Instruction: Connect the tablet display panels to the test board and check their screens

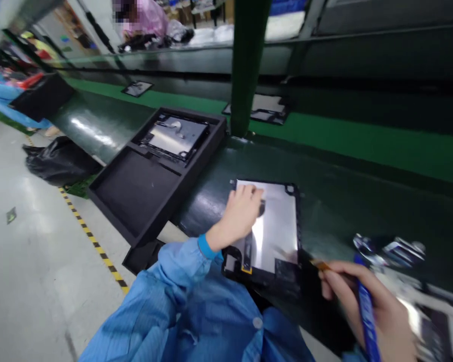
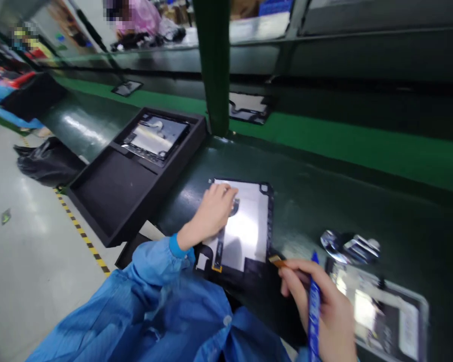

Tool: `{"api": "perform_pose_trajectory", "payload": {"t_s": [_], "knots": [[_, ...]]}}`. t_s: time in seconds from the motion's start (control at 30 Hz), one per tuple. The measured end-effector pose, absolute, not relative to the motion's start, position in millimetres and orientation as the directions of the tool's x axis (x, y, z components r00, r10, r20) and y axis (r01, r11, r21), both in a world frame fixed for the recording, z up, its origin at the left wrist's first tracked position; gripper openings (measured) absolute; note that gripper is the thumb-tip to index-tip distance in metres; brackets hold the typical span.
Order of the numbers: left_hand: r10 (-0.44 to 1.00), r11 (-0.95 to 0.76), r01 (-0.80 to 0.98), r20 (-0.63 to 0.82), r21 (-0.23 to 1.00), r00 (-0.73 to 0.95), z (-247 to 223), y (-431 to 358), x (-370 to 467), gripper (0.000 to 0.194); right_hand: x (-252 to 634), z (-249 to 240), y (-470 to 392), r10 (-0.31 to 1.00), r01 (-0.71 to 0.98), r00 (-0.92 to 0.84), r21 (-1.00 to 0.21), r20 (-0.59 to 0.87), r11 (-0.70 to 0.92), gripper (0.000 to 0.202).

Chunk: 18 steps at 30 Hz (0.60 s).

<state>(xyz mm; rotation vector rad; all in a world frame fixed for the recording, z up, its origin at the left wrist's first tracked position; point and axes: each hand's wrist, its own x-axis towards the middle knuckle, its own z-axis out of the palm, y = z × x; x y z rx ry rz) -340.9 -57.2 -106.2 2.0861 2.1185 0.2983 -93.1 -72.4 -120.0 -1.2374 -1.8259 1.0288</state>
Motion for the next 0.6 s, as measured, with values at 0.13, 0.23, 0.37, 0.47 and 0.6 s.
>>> {"api": "perform_pose_trajectory", "payload": {"t_s": [0.13, 0.23, 0.37, 0.47, 0.6], "knots": [[1.0, -0.007, 0.929, -0.004, 0.369, 0.009, -107.2, -51.3, -343.1, 0.034, -102.6, -112.1, -72.6, 0.93, 0.258, -0.358, -0.949, 0.079, 0.18, 0.015], [0.986, -0.036, 0.625, -0.074, 0.78, 0.149, -101.3, -53.8, -347.8, 0.045, -105.8, -114.8, -74.8, 0.933, 0.168, -0.351, -0.975, 0.081, 0.148, 0.013], [0.91, 0.253, 0.064, -0.26, 0.965, 0.323, -88.0, -61.8, -348.7, 0.049, -105.5, -113.7, -77.6, 0.933, 0.108, -0.356, -0.99, 0.045, 0.089, 0.009], [0.848, 0.443, -0.174, -0.348, 0.88, 0.399, -78.3, -68.8, -344.5, 0.038, -104.9, -110.2, -77.7, 0.928, 0.075, -0.371, -0.995, 0.038, 0.071, 0.007], [0.918, 0.39, -0.348, -0.334, 0.852, 0.213, -71.3, -82.6, -336.1, 0.026, -104.8, -106.5, -78.1, 0.927, 0.081, -0.372, -0.993, 0.045, 0.081, 0.008]]}}
